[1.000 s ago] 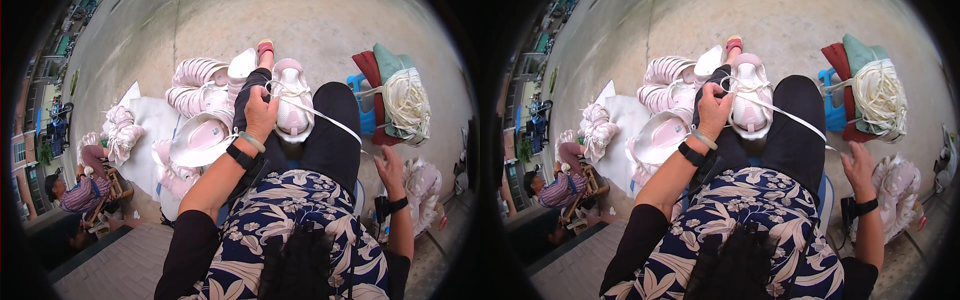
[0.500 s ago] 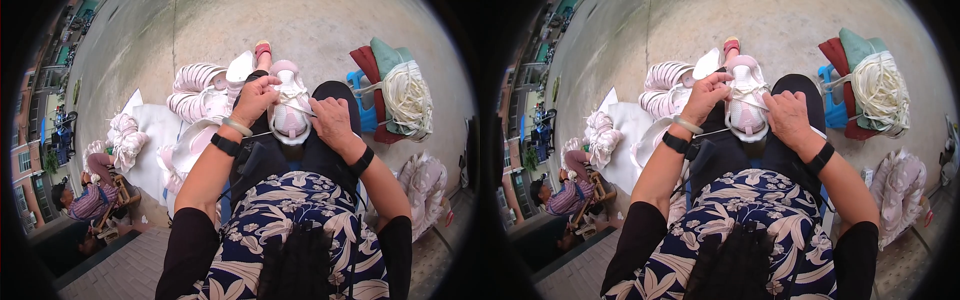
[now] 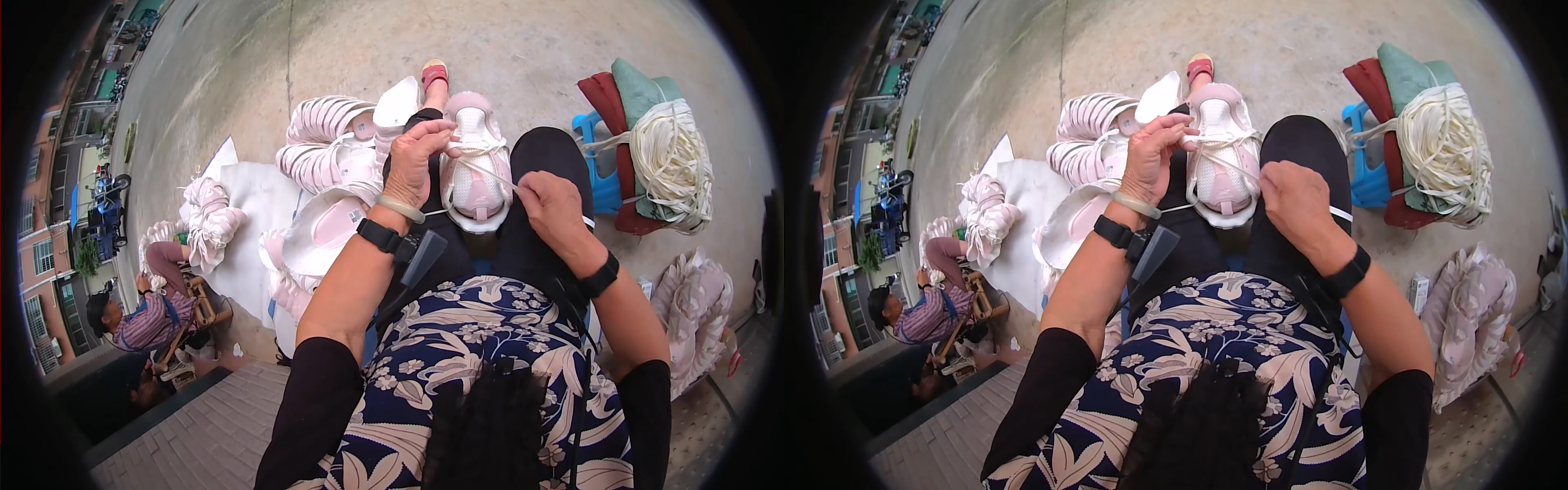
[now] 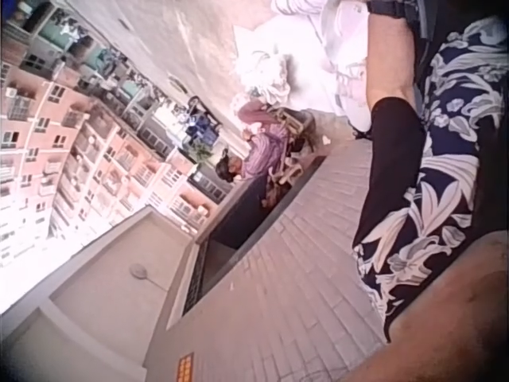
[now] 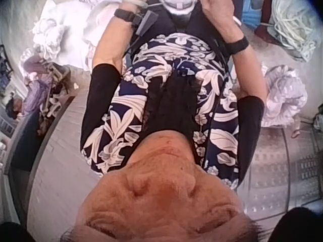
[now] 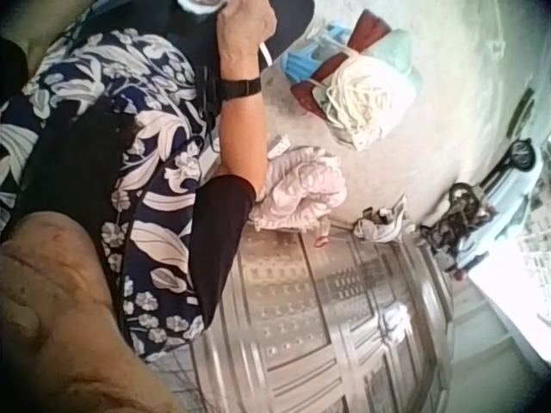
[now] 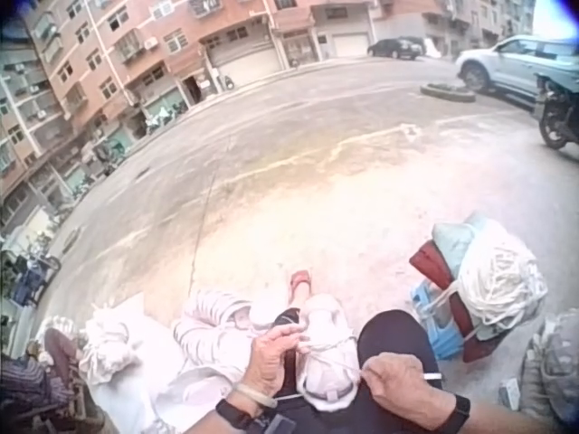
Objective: The person is threading laces into white and pink athletic shoes.
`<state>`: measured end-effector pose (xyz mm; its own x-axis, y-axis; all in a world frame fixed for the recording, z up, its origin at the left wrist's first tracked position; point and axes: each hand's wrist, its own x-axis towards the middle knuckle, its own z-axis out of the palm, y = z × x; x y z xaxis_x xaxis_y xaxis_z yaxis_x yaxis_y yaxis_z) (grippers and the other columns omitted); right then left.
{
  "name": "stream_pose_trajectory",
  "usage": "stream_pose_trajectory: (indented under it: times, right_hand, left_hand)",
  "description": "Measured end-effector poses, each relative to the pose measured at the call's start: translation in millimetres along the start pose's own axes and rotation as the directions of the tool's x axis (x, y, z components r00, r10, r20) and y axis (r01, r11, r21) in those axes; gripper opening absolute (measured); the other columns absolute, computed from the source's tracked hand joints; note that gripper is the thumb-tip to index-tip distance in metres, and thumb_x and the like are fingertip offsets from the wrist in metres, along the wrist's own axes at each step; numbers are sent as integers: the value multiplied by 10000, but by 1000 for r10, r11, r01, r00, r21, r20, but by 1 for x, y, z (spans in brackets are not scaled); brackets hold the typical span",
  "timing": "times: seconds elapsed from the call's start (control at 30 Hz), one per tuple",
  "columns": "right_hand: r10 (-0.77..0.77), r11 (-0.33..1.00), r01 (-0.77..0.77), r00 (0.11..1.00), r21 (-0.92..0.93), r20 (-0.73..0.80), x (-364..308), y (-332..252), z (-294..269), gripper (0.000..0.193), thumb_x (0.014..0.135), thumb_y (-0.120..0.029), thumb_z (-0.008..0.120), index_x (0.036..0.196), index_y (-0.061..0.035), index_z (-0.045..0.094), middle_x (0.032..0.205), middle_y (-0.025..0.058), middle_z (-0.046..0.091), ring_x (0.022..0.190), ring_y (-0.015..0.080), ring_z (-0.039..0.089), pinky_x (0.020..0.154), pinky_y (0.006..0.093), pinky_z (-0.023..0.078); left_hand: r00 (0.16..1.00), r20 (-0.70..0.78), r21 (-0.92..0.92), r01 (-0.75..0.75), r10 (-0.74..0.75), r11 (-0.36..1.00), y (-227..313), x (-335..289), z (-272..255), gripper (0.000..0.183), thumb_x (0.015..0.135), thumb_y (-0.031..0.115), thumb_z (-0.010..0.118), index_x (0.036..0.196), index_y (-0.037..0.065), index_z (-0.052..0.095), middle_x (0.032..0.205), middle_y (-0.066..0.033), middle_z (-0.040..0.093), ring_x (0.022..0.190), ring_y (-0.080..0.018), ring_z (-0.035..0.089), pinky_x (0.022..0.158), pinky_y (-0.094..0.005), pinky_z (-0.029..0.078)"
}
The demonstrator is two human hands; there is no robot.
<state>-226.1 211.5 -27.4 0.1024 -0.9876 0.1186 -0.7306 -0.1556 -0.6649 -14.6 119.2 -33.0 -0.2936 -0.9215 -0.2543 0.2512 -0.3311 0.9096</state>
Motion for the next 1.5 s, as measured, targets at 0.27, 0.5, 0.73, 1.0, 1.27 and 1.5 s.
stream_pose_trajectory:
  times: [0.27, 0.5, 0.73, 1.0, 1.27, 1.5]
  right_hand:
    - [129, 992, -129, 989, -3, -67, -53, 22, -61, 42, 776, -60, 602, 744, -40, 583, 637, 114, 513, 594, 288, 541, 549, 365, 411]
    - [44, 990, -61, 990, -124, -137, -46, 13, -62, 48, 772, -29, 614, 764, -37, 568, 640, 118, 491, 590, 301, 526, 535, 360, 402]
    - [-60, 992, 50, 994, -113, -88, -48, -6, -51, 66, 782, -31, 611, 824, -56, 566, 674, 115, 511, 610, 310, 543, 535, 377, 418]
    - [-77, 997, 76, 996, -24, -43, -40, -16, -28, 91, 765, -41, 625, 834, -60, 570, 691, 117, 540, 614, 316, 559, 525, 383, 429]
    - [-101, 990, 106, 993, 92, -53, -5, -10, -13, 80, 761, -62, 628, 820, -58, 573, 697, 115, 544, 638, 316, 571, 547, 397, 437]
    - [-130, 980, 134, 991, 150, -36, 16, -23, 5, 60, 760, -72, 614, 810, -59, 582, 712, 122, 550, 673, 320, 580, 580, 399, 447]
  left_hand:
    - [981, -152, 311, -70, 122, 948, -33, 2, -10, 171, 815, 39, 601, 978, -12, 591, 843, -16, 607, 736, -76, 555, 722, -202, 448]
    - [928, -3, 779, -231, 372, 583, -36, -14, 2, 202, 728, 26, 629, 924, 37, 583, 757, -24, 561, 622, -72, 492, 586, -211, 437]
    - [815, 168, 893, -363, 554, 264, -38, -14, -1, 105, 712, 31, 600, 817, 26, 602, 696, -107, 565, 616, -229, 569, 574, -318, 458]
    - [775, 272, 910, -399, 570, 109, -36, -7, 8, 26, 721, 34, 559, 737, 20, 575, 703, -138, 571, 672, -305, 585, 601, -373, 461]
    - [943, 117, 824, -267, 312, 499, -27, 8, 2, 84, 773, 82, 558, 756, -1, 561, 700, -153, 570, 645, -286, 576, 592, -344, 446]
    - [952, 303, 902, -275, -34, 333, 10, 26, 9, 218, 826, 208, 520, 800, -5, 553, 663, -122, 543, 621, -156, 518, 589, -317, 422]
